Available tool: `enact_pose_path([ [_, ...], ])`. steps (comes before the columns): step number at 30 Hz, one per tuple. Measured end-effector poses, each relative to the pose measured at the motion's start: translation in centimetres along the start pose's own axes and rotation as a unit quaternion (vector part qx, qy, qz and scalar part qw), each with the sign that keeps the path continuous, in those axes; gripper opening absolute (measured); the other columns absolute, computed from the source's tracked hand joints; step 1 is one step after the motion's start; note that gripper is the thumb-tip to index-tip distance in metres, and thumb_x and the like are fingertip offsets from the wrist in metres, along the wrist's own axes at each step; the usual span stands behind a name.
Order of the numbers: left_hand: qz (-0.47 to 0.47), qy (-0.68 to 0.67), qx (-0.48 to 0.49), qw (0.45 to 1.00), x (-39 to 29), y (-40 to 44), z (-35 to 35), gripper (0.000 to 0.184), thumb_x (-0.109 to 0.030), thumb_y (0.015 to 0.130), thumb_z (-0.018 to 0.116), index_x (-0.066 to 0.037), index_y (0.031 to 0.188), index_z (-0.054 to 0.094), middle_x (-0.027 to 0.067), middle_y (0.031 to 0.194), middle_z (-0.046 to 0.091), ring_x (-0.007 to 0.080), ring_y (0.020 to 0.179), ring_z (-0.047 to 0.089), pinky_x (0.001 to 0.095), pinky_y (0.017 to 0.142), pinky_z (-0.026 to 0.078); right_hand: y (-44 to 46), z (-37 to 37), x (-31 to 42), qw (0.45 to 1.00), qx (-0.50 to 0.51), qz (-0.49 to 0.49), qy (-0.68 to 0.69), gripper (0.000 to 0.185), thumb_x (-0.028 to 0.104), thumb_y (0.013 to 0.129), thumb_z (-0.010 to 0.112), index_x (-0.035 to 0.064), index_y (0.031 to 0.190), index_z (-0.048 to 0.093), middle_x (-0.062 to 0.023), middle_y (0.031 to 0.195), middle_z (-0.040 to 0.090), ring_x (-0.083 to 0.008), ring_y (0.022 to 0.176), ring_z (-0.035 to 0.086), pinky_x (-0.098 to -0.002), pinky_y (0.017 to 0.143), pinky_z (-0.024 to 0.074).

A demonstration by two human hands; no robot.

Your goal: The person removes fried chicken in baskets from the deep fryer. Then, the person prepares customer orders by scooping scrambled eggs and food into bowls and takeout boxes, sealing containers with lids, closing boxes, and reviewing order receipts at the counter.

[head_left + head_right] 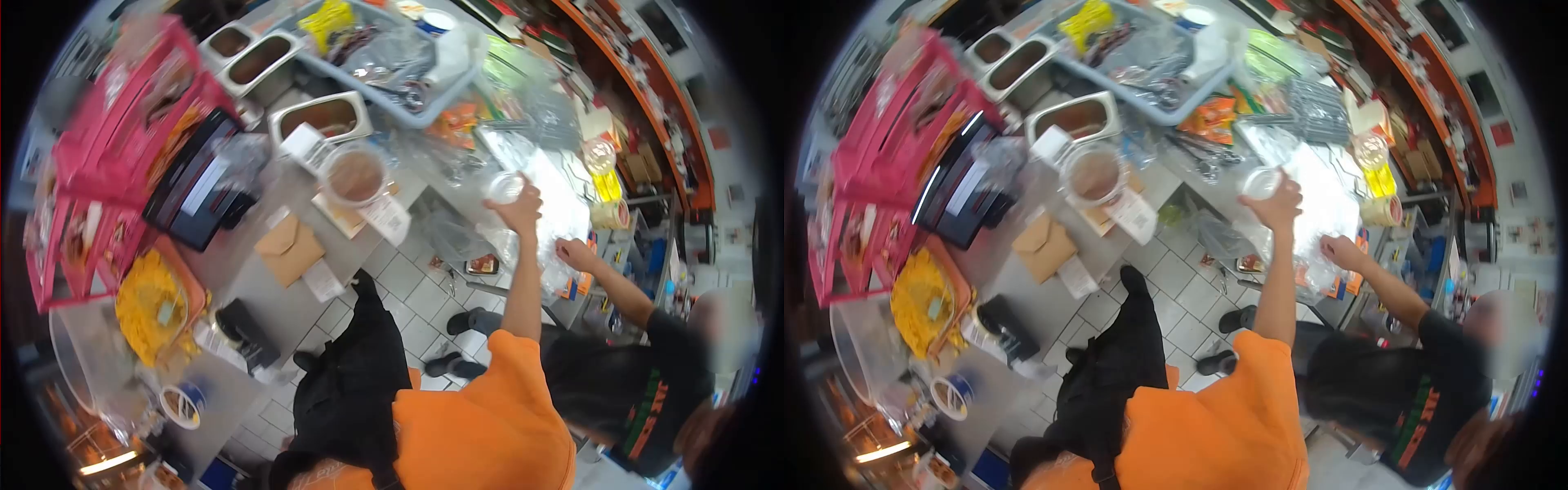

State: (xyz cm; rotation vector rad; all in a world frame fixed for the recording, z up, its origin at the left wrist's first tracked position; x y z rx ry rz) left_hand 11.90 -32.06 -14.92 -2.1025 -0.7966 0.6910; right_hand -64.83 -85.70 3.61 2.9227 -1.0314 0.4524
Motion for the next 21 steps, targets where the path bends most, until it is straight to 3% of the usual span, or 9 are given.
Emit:
enact_pose_path([
  [2,0.023,-0.023,-0.039,0.999,-7.2,-2.4,-5.3,0.03,-0.028,0.088,0.065,0.0,0.1,0.07,0.0196,0.089,0.071,0.0355,0.089,0.069,0.0419,0.079,0.053,-4.3,-5.4,3.5,0.98,-0.063,-0.095,0.161,0.11,0.046,0.06,0.088,0.0125,0.15,0.034,-0.0211,0.137,0.046,-0.038,0.129,0.045,-0.0523,0.105,0.0391],
  [4,0.08,-0.095,-0.077,0.989,-11.7,-4.1,-8.9,0.029,-0.026,0.09,0.065,0.0,0.104,0.068,0.0202,0.093,0.071,0.0352,0.095,0.069,0.0411,0.086,0.052,-14.0,-9.9,11.6,0.894,0.097,-0.194,0.393,0.111,0.05,0.066,0.084,0.0098,0.154,0.028,-0.0157,0.146,0.042,-0.0292,0.131,0.045,-0.0399,0.101,0.0457],
  [5,0.162,-0.123,-0.09,0.975,-17.4,-6.5,-12.2,0.028,-0.022,0.093,0.062,-0.001,0.11,0.067,0.0199,0.101,0.071,0.0317,0.1,0.068,0.0387,0.089,0.051,-19.6,-9.1,15.1,0.806,0.188,-0.287,0.483,0.114,0.048,0.063,0.083,0.0072,0.154,0.027,-0.0159,0.149,0.04,-0.0289,0.134,0.044,-0.0392,0.103,0.0441],
  [6,0.231,-0.174,-0.096,0.952,-22.6,-9.3,-15.9,0.029,-0.021,0.094,0.061,-0.001,0.116,0.065,0.0169,0.107,0.07,0.0269,0.102,0.067,0.0363,0.091,0.049,-27.1,-8.5,19.5,0.738,0.297,-0.25,0.553,0.132,0.05,0.049,0.09,0.003,0.153,0.025,-0.0159,0.148,0.039,-0.0288,0.133,0.045,-0.04,0.107,0.0408],
  [8,0.369,-0.327,-0.086,0.866,-27.6,-13.2,-20.3,0.034,-0.018,0.093,0.063,-0.004,0.124,0.062,0.013,0.113,0.069,0.0205,0.101,0.065,0.0317,0.088,0.049,-40.2,-4.9,26.0,0.575,0.5,-0.331,0.556,0.14,0.057,0.047,0.09,0.0003,0.154,0.019,-0.0169,0.149,0.039,-0.0288,0.134,0.045,-0.0403,0.11,0.0366],
  [10,0.479,-0.311,-0.13,0.81,-27.0,-15.5,-23.3,0.044,-0.026,0.088,0.072,-0.004,0.124,0.062,0.0148,0.116,0.065,0.0221,0.099,0.063,0.0322,0.083,0.05,-52.8,0.1,28.6,0.392,0.665,-0.077,0.63,0.13,0.055,0.061,0.086,0.0014,0.155,0.013,-0.0202,0.149,0.039,-0.031,0.135,0.045,-0.0412,0.111,0.0366],
  [15,0.555,-0.236,-0.256,0.756,-19.3,-22.4,-26.5,0.045,-0.025,0.074,0.085,-0.009,0.113,0.069,0.0111,0.104,0.068,0.0253,0.088,0.066,0.0329,0.078,0.052,-66.4,5.7,28.9,0.429,0.672,-0.035,0.602,0.105,0.047,0.076,0.075,0.0026,0.152,0.019,-0.0188,0.146,0.04,-0.0304,0.132,0.046,-0.0444,0.109,0.0397],
  [19,0.531,-0.331,-0.257,0.737,-13.3,-22.4,-26.0,0.026,-0.013,0.074,0.084,-0.006,0.096,0.073,0.0073,0.09,0.071,0.0208,0.074,0.067,0.0281,0.071,0.052,-70.3,6.1,28.8,0.549,0.616,-0.092,0.557,0.101,0.056,0.077,0.072,0.0005,0.149,0.029,-0.0181,0.144,0.046,-0.0347,0.129,0.051,-0.0473,0.109,0.0413],
  [21,0.504,-0.447,-0.138,0.726,-11.0,-20.9,-24.9,0.025,-0.013,0.076,0.083,-0.003,0.096,0.073,0.008,0.091,0.072,0.0176,0.074,0.067,0.0269,0.072,0.051,-71.7,5.2,29.3,0.547,0.617,-0.12,0.553,0.097,0.05,0.079,0.072,0.0011,0.148,0.025,-0.0169,0.139,0.044,-0.0316,0.127,0.05,-0.0456,0.107,0.0416],
])
Point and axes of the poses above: each hand's wrist, its own y-axis towards the middle knuckle, its own z-axis out of the palm, x = y × z, the point moved 8 cm from there along y, towards the middle knuckle
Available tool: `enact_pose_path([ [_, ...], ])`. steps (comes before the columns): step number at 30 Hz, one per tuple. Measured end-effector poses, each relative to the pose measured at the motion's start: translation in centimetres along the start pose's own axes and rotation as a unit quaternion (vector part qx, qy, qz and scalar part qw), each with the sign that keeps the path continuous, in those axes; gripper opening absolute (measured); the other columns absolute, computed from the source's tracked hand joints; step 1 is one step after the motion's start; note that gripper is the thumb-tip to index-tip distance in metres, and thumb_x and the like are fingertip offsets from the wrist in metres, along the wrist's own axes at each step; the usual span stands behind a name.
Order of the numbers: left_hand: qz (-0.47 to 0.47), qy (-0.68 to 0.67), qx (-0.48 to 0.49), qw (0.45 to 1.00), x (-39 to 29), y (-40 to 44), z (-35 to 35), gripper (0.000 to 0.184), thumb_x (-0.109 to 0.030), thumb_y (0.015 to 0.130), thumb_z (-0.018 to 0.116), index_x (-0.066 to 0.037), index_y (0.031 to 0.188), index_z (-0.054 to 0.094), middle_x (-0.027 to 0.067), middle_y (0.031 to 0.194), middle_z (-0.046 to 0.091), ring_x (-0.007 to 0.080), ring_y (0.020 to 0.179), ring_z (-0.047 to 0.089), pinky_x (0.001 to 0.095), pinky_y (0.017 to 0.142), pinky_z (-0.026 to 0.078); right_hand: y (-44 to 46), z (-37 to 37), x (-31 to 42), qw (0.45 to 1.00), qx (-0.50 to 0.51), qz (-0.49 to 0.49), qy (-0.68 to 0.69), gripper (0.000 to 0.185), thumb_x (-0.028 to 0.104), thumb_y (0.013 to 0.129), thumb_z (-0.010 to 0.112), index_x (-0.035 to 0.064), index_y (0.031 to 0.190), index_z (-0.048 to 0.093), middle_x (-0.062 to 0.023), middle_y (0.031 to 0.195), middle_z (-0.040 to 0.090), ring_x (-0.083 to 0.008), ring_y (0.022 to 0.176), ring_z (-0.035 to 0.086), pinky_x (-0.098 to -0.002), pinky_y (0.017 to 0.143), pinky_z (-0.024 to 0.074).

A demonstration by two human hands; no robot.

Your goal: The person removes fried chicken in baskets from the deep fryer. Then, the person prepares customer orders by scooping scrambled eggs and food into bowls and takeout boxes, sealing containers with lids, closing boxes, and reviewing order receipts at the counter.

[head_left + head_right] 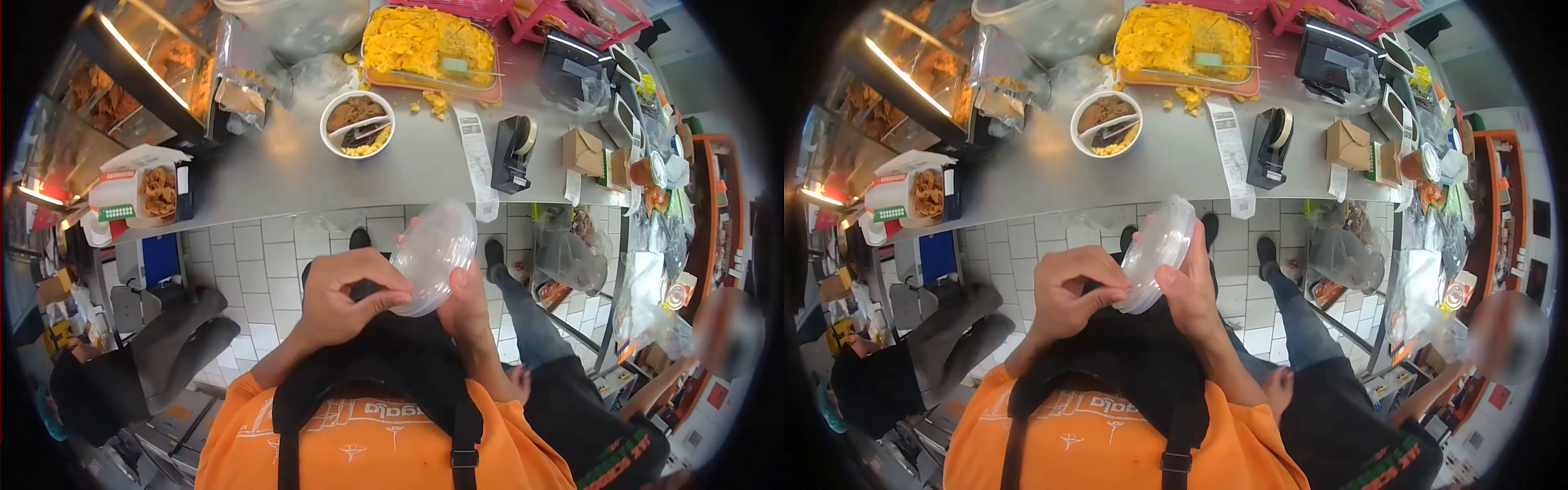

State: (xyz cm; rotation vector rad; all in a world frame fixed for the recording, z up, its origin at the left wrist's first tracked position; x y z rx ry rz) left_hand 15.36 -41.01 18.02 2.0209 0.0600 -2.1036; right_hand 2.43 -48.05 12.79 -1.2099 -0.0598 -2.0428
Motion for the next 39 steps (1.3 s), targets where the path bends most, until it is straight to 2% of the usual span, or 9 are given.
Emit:
enact_pose_path([
  [5,0.007,-0.105,-0.066,0.992,-1.2,-1.0,-2.0,0.014,-0.007,0.078,0.081,-0.002,0.088,0.074,0.0087,0.086,0.072,0.0173,0.078,0.065,0.0283,0.075,0.051,-1.1,2.2,-0.7,0.999,-0.02,0.013,0.021,0.088,0.042,0.086,0.07,0.0034,0.147,0.02,-0.0162,0.136,0.041,-0.0297,0.126,0.049,-0.0457,0.105,0.0413],
  [7,0.043,0.007,-0.031,0.999,-1.9,-1.2,-2.9,0.015,-0.009,0.079,0.08,-0.003,0.092,0.074,0.0078,0.086,0.071,0.019,0.081,0.065,0.0299,0.076,0.05,-1.3,2.0,-1.1,0.997,-0.069,0.019,0.024,0.086,0.061,0.089,0.061,0.0002,0.144,0.034,-0.0165,0.137,0.05,-0.034,0.125,0.053,-0.048,0.104,0.0459],
  [23,-0.002,0.04,-0.014,0.999,-0.6,-1.2,-3.0,0.023,-0.018,0.102,0.053,-0.002,0.088,0.046,0.0066,0.081,0.045,0.0193,0.069,0.043,0.029,0.066,0.038,-0.4,2.7,0.2,0.997,-0.035,0.042,0.047,0.073,0.052,0.091,0.058,-0.0014,0.138,0.042,-0.0207,0.125,0.057,-0.0363,0.115,0.06,-0.0502,0.102,0.0463],
  [26,-0.017,0.005,0.067,0.998,-0.4,-1.1,-1.4,0.027,-0.027,0.1,0.057,-0.001,0.1,0.049,0.01,0.092,0.052,0.0221,0.082,0.053,0.03,0.079,0.044,-0.4,2.8,-0.2,0.996,-0.024,0.069,0.042,0.077,0.052,0.088,0.062,-0.0008,0.139,0.041,-0.0206,0.128,0.056,-0.0347,0.118,0.058,-0.0475,0.103,0.0452],
  [28,0.064,-0.021,-0.035,0.997,-2.4,-0.5,-1.2,0.045,-0.036,0.096,0.064,-0.001,0.119,0.048,0.0149,0.111,0.056,0.0278,0.101,0.059,0.0333,0.097,0.044,-0.2,3.4,0.6,0.993,0.012,0.004,-0.116,0.084,0.044,0.086,0.065,0.0044,0.146,0.022,-0.0139,0.134,0.039,-0.0244,0.127,0.044,-0.0396,0.105,0.0389],
  [29,0.045,0.0,-0.011,0.999,-2.1,-0.5,-1.2,0.064,-0.04,0.091,0.068,-0.003,0.136,0.042,0.0202,0.132,0.052,0.0337,0.118,0.056,0.0392,0.109,0.038,-0.2,4.1,0.7,0.993,0.027,0.013,-0.115,0.081,0.039,0.085,0.064,0.005,0.145,0.022,-0.0128,0.132,0.04,-0.0222,0.127,0.042,-0.0382,0.106,0.0365],
  [33,0.026,0.035,0.03,0.999,-1.9,0.2,-1.6,0.059,-0.039,0.094,0.065,-0.002,0.136,0.045,0.0221,0.134,0.055,0.0344,0.114,0.061,0.0414,0.101,0.045,0.5,3.0,-0.6,0.995,0.019,0.088,-0.031,0.078,0.036,0.084,0.064,0.0057,0.145,0.024,-0.0144,0.135,0.04,-0.0236,0.128,0.044,-0.0378,0.103,0.0419],
  [36,-0.092,0.027,-0.016,0.995,0.4,-0.3,-3.4,0.051,-0.037,0.099,0.057,-0.001,0.135,0.047,0.0225,0.131,0.06,0.0348,0.109,0.066,0.0408,0.093,0.052,1.1,3.2,-0.6,0.994,0.046,0.081,-0.053,0.079,0.033,0.085,0.063,0.0057,0.147,0.022,-0.0159,0.136,0.04,-0.0243,0.129,0.045,-0.0366,0.101,0.0441],
  [39,-0.082,-0.055,-0.299,0.949,3.5,-3.6,-10.5,0.043,-0.034,0.105,0.045,-0.001,0.132,0.048,0.0195,0.124,0.065,0.0313,0.094,0.072,0.0359,0.074,0.059,3.2,4.0,-2.0,0.982,0.069,0.133,-0.119,0.088,0.036,0.082,0.069,0.0059,0.151,0.021,-0.0204,0.138,0.042,-0.0314,0.13,0.045,-0.0397,0.104,0.0429],
])
Point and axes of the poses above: each hand's wrist, its own y-axis towards the middle knuckle, its own z-axis out of the palm, x = y × z, the point moved 8 cm from there along y, towards the middle knuckle
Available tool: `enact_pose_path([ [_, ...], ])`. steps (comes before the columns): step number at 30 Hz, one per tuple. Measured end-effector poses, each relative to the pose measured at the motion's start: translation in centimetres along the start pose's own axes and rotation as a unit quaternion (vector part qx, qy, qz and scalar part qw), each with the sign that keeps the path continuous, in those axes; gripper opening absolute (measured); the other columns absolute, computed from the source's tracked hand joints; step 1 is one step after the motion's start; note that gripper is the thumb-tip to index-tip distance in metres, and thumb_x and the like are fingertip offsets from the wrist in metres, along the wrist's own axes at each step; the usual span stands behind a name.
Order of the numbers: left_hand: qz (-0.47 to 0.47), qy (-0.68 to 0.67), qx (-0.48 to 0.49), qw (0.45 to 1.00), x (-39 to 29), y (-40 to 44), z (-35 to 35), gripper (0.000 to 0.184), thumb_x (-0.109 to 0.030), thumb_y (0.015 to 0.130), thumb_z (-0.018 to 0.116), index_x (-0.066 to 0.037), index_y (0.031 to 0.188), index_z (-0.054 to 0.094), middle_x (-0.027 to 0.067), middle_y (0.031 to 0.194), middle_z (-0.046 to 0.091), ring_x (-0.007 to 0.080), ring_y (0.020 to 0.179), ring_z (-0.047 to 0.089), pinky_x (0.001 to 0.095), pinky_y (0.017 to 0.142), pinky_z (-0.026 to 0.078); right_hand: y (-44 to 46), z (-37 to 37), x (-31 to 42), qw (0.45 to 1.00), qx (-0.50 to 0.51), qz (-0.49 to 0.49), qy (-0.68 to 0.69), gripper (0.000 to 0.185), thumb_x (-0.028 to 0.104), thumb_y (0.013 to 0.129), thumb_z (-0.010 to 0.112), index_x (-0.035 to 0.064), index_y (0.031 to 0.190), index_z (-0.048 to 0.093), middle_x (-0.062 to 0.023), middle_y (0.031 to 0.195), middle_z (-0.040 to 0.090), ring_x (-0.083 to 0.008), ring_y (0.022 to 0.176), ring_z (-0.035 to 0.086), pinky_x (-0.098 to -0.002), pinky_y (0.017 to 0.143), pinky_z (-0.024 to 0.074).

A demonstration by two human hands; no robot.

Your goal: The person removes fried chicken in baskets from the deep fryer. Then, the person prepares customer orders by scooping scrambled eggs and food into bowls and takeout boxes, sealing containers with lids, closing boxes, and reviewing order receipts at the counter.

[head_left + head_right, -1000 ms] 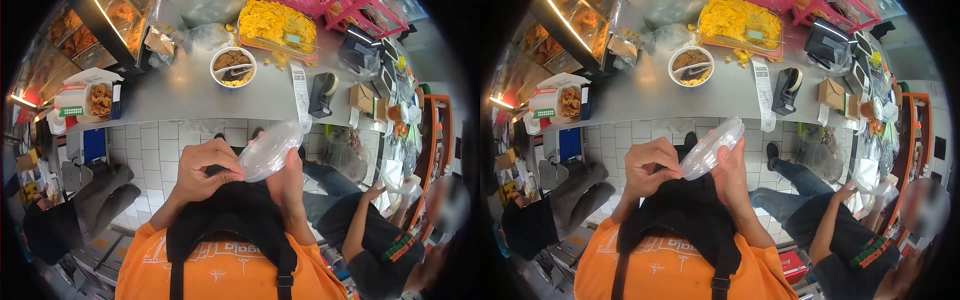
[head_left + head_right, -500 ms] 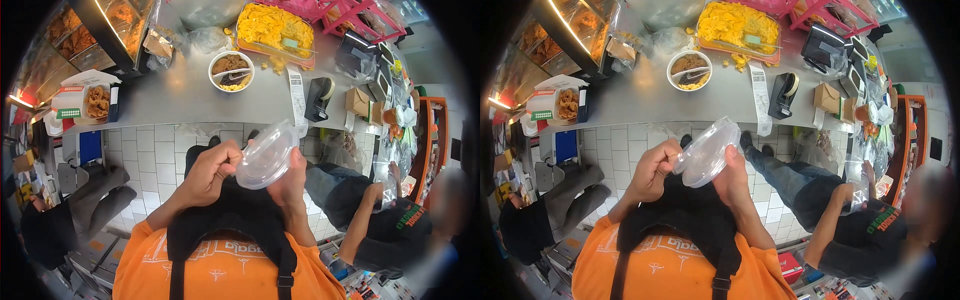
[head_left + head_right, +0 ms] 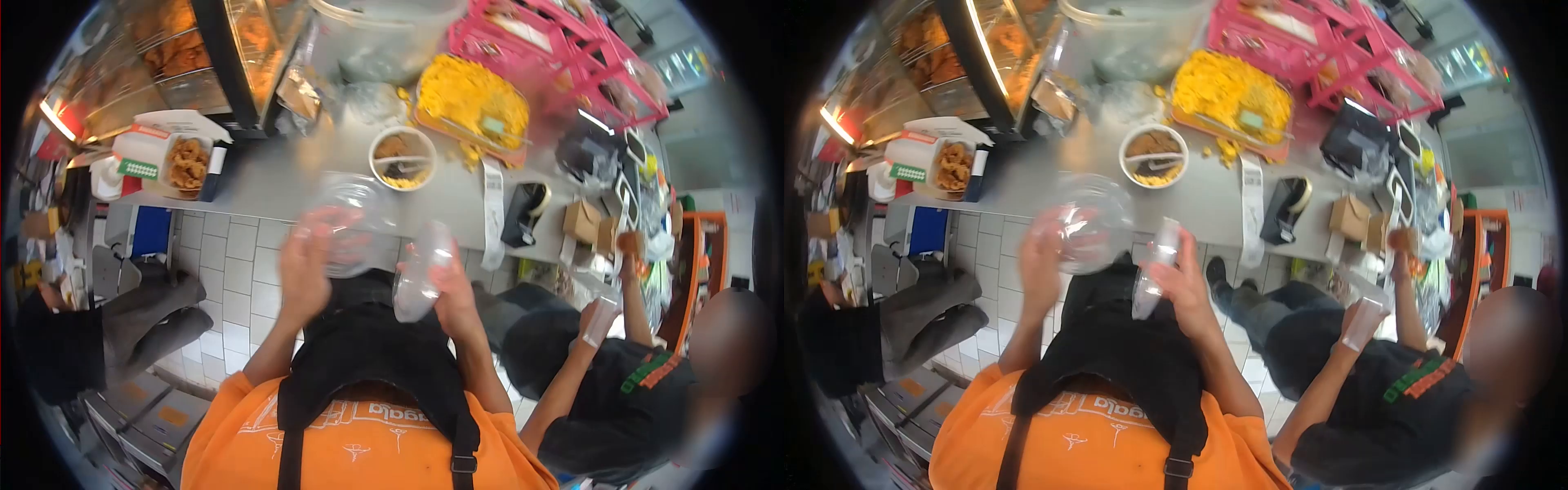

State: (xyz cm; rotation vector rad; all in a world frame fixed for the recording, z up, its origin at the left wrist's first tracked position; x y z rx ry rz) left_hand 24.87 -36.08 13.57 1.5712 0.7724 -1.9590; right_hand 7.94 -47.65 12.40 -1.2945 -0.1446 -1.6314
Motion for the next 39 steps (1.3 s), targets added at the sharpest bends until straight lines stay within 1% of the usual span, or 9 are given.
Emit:
enact_pose_path([
  [6,0.012,0.052,-0.3,0.952,-3.0,-4.4,-16.7,0.05,-0.034,0.104,0.046,-0.001,0.142,0.039,0.0204,0.127,0.064,0.0275,0.084,0.073,0.0292,0.051,0.057,14.7,12.4,5.5,0.705,-0.023,-0.189,-0.683,0.117,0.055,0.064,0.083,0.0094,0.154,0.025,-0.0289,0.15,0.033,-0.0503,0.137,0.033,-0.0597,0.108,0.0343],
  [10,0.013,-0.008,-0.339,0.941,-2.0,-8.1,-18.4,0.052,-0.025,0.104,0.045,-0.002,0.148,0.03,0.0259,0.131,0.059,0.027,0.083,0.073,0.0279,0.05,0.058,26.9,9.5,6.8,0.593,-0.086,-0.096,-0.795,0.118,0.059,0.064,0.082,0.0111,0.155,0.024,-0.0295,0.156,0.023,-0.0555,0.139,0.027,-0.067,0.106,0.0307],
  [12,-0.007,-0.134,-0.318,0.939,-0.8,-8.5,-17.3,0.057,-0.015,0.101,0.046,-0.003,0.152,0.024,0.0271,0.137,0.054,0.0271,0.092,0.072,0.0265,0.057,0.059,25.1,11.3,6.9,0.499,-0.089,-0.309,-0.804,0.094,0.047,0.081,0.075,0.0057,0.152,0.03,-0.0322,0.152,0.032,-0.0516,0.138,0.034,-0.0654,0.105,0.034],
  [15,-0.04,-0.38,-0.26,0.887,2.2,-7.1,-14.2,0.06,-0.009,0.099,0.046,-0.006,0.154,0.021,0.0241,0.136,0.055,0.0261,0.104,0.067,0.0278,0.077,0.058,13.3,15.9,5.2,0.85,0.234,-0.216,-0.42,0.064,0.034,0.096,0.063,0.0028,0.147,0.038,-0.0246,0.131,0.057,-0.0328,0.12,0.057,-0.0441,0.1,0.0462],
  [18,-0.05,-0.354,-0.21,0.91,-0.9,-4.0,-8.4,0.061,-0.009,0.1,0.047,-0.004,0.154,0.02,0.0216,0.132,0.056,0.0257,0.111,0.063,0.0268,0.087,0.054,7.1,15.2,1.7,0.962,0.251,-0.004,-0.106,0.049,0.026,0.101,0.058,-0.0031,0.139,0.046,-0.0172,0.12,0.064,-0.0173,0.107,0.062,-0.0261,0.091,0.0494],
  [30,0.069,-0.125,0.054,0.988,-7.2,1.7,4.4,0.064,-0.004,0.096,0.057,-0.004,0.153,0.027,0.0248,0.14,0.053,0.0322,0.13,0.054,0.0358,0.105,0.043,6.5,3.7,5.6,0.974,0.212,-0.074,-0.032,0.031,0.018,0.099,0.061,-0.0013,0.122,0.053,-0.015,0.108,0.067,-0.0215,0.093,0.067,-0.035,0.082,0.0561],
  [33,0.135,0.199,0.043,0.97,-10.2,1.4,6.6,0.056,-0.002,0.095,0.055,-0.001,0.149,0.038,0.0242,0.147,0.046,0.037,0.136,0.046,0.0365,0.108,0.04,3.7,2.8,10.8,0.858,-0.093,-0.325,-0.387,0.044,0.015,0.096,0.066,-0.0012,0.134,0.051,-0.0196,0.124,0.062,-0.0235,0.11,0.063,-0.038,0.091,0.055],
  [36,0.272,0.228,0.096,0.93,-11.8,2.2,8.3,0.056,0.002,0.093,0.054,0.001,0.147,0.039,0.0237,0.15,0.042,0.0397,0.139,0.042,0.0389,0.109,0.04,1.5,4.5,12.7,0.95,0.039,-0.303,-0.057,0.062,0.007,0.085,0.075,-0.0027,0.14,0.05,-0.0255,0.144,0.049,-0.0288,0.132,0.051,-0.0375,0.104,0.0465],
  [39,0.241,0.087,0.162,0.953,-12.7,2.7,8.9,0.054,0.004,0.093,0.056,0.004,0.145,0.042,0.0252,0.151,0.04,0.0368,0.138,0.043,0.0399,0.109,0.04,1.3,6.1,13.7,0.922,0.059,-0.341,-0.173,0.062,0.011,0.08,0.081,-0.0039,0.134,0.056,-0.027,0.144,0.048,-0.0293,0.128,0.054,-0.0369,0.104,0.0469],
])
Point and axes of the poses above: each hand's wrist, its own y-axis towards the middle knuckle, its own z-axis out of the palm, x = y × z, the point moved 8 cm from there along y, towards the middle knuckle
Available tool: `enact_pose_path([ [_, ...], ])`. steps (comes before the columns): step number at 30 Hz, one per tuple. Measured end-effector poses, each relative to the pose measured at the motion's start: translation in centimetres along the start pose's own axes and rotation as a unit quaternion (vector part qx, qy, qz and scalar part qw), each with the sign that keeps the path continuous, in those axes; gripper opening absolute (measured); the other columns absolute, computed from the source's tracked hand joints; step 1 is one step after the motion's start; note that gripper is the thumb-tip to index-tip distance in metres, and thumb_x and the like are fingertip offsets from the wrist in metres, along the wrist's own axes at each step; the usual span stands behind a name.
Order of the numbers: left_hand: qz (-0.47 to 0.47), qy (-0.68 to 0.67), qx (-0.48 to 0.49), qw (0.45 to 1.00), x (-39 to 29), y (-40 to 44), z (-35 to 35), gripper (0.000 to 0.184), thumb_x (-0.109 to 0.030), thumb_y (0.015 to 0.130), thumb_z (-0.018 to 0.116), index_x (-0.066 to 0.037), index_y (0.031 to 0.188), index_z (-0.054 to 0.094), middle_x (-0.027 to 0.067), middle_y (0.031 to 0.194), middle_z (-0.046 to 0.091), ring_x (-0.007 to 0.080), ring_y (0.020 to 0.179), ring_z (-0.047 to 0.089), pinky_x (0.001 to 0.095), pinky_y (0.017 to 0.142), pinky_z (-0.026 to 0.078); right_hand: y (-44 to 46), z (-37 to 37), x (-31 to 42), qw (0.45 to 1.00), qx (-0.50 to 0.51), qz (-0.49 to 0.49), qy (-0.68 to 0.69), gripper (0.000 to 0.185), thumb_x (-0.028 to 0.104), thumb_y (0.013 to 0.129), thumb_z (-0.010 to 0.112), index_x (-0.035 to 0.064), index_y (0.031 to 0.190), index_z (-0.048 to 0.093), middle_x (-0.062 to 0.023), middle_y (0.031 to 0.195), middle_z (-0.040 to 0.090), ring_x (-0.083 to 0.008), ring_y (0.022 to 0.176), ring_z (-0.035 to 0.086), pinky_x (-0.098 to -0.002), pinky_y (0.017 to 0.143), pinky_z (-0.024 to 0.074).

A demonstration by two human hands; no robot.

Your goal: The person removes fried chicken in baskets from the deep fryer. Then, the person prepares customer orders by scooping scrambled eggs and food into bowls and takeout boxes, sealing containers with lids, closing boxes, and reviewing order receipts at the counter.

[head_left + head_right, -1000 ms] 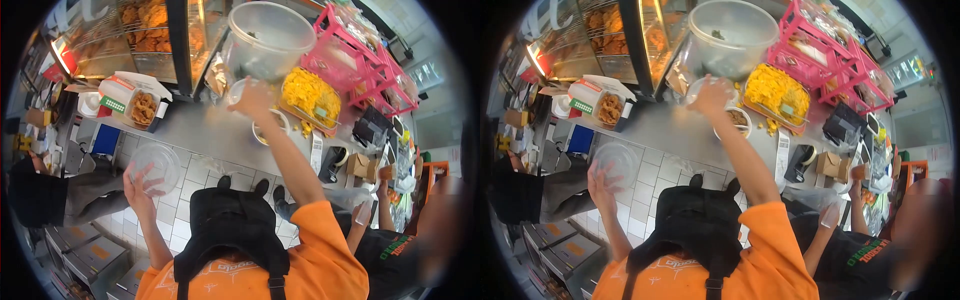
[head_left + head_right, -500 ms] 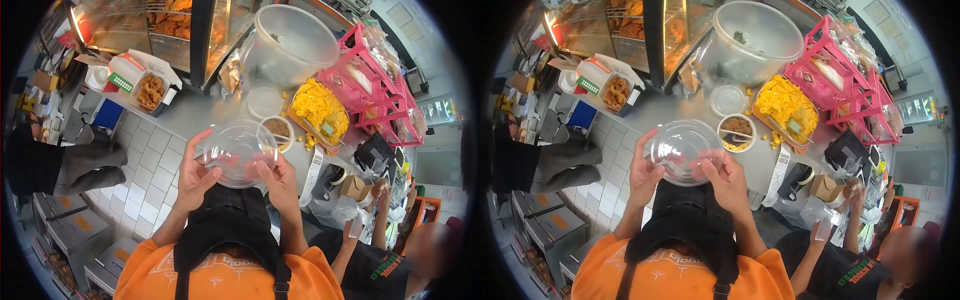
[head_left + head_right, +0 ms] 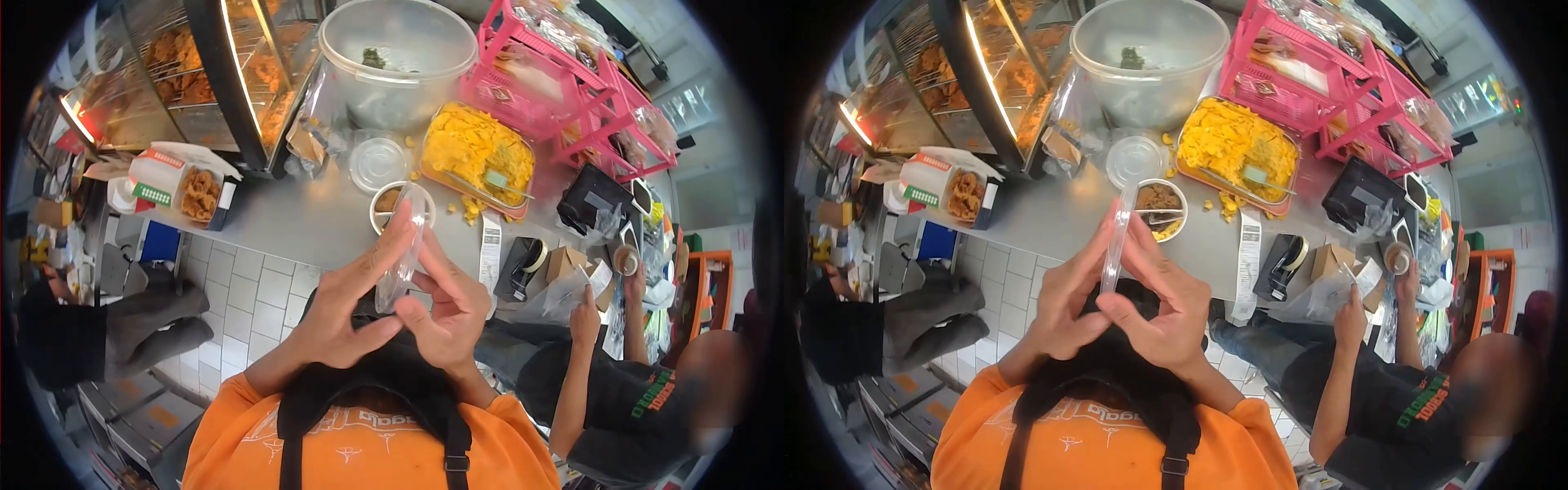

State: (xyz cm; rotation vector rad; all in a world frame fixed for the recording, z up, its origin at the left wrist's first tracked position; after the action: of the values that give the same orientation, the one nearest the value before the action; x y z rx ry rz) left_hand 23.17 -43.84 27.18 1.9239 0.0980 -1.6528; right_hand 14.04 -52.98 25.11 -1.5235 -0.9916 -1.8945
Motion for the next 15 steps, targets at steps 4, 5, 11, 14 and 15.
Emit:
enact_pose_path([
  [4,-0.06,-0.185,0.003,0.981,2.1,-0.4,-2.1,0.043,0.003,0.093,0.062,0.009,0.135,0.051,0.0313,0.15,0.037,0.0302,0.132,0.05,0.0374,0.102,0.048,0.3,1.0,1.5,0.968,0.036,-0.108,-0.223,0.066,0.024,0.069,0.089,0.0035,0.127,0.066,-0.0269,0.141,0.051,-0.0394,0.126,0.056,-0.036,0.096,0.0511],
  [5,-0.053,-0.132,0.02,0.99,1.0,0.0,-2.3,0.037,0.002,0.093,0.063,0.01,0.128,0.055,0.0343,0.148,0.038,0.0273,0.126,0.055,0.0315,0.091,0.055,0.2,1.5,1.7,0.95,0.019,-0.131,-0.284,0.062,0.024,0.067,0.089,0.0076,0.123,0.069,-0.0261,0.14,0.053,-0.0426,0.126,0.055,-0.0365,0.093,0.0527],
  [11,0.009,-0.14,-0.083,0.987,1.8,-0.2,-4.5,0.03,0.005,0.084,0.072,0.009,0.113,0.066,0.0312,0.129,0.058,0.023,0.104,0.069,0.0284,0.08,0.059,-0.5,2.3,0.6,0.965,-0.01,-0.106,-0.241,0.057,0.025,0.067,0.089,0.0081,0.119,0.071,-0.0242,0.137,0.056,-0.0411,0.123,0.058,-0.0362,0.091,0.0539],
  [14,-0.017,-0.13,-0.111,0.985,2.4,-0.6,-4.9,0.025,0.006,0.08,0.075,0.007,0.105,0.07,0.0287,0.119,0.064,0.0204,0.088,0.073,0.0274,0.076,0.059,-0.6,2.3,0.6,0.964,-0.016,-0.124,-0.235,0.056,0.024,0.068,0.088,0.0077,0.118,0.071,-0.0241,0.135,0.057,-0.0407,0.122,0.059,-0.0357,0.089,0.0547],
  [15,-0.017,-0.132,-0.11,0.985,2.5,-0.6,-4.9,0.025,0.006,0.08,0.075,0.007,0.105,0.07,0.0287,0.119,0.064,0.0204,0.088,0.073,0.0274,0.076,0.059,-0.6,2.4,0.7,0.964,-0.017,-0.123,-0.237,0.056,0.024,0.068,0.088,0.0077,0.118,0.071,-0.0241,0.135,0.057,-0.0407,0.122,0.059,-0.0357,0.089,0.0547],
])
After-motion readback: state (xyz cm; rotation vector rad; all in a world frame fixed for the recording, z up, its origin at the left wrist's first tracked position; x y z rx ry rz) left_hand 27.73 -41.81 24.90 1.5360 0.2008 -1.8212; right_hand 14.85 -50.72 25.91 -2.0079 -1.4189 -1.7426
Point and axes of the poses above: each hand's wrist, its own y-axis towards the middle knuckle, its own z-axis out of the palm, x = y × z, the point moved 8 cm from there along y, towards the middle knuckle
